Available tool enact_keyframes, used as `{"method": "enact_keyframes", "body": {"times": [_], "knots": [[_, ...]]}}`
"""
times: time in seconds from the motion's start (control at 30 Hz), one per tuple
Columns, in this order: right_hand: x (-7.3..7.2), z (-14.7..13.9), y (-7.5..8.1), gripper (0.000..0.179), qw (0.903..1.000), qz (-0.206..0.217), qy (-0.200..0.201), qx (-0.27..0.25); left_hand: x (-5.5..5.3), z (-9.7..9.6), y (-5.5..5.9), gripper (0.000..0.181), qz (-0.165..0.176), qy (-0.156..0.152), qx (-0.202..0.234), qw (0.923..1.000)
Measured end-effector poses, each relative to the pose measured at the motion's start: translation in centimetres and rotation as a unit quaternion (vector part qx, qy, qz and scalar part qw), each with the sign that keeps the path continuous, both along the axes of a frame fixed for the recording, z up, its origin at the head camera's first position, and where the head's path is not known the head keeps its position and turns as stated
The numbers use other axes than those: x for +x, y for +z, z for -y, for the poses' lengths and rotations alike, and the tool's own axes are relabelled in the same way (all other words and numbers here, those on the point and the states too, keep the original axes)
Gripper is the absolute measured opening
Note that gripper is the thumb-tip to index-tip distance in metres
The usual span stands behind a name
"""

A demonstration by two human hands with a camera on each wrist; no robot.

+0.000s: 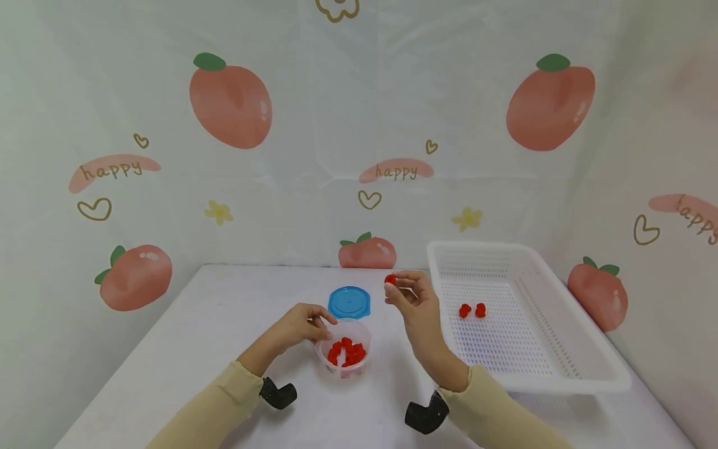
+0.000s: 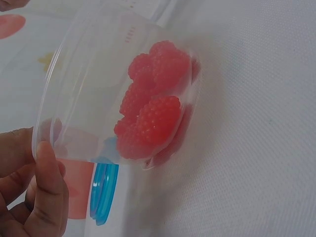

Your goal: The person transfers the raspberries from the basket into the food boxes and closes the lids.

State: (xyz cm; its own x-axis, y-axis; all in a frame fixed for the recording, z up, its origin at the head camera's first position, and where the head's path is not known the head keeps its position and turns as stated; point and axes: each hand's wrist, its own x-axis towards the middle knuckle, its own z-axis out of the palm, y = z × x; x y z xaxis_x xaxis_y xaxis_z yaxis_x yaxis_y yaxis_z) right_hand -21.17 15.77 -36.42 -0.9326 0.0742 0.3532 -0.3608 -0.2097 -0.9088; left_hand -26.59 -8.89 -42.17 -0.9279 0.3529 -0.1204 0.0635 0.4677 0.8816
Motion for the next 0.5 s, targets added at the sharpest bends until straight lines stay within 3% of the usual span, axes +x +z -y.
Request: {"method": "enact_keyframes", "body": {"times": [0.5], "knots": [[1.1,2.7,-4.4,0.027,0.9926,0.061,-0.004,0.105,0.3,0.0,0.3,0.026,-0.002,-0.004,0.001,1.0000]]}}
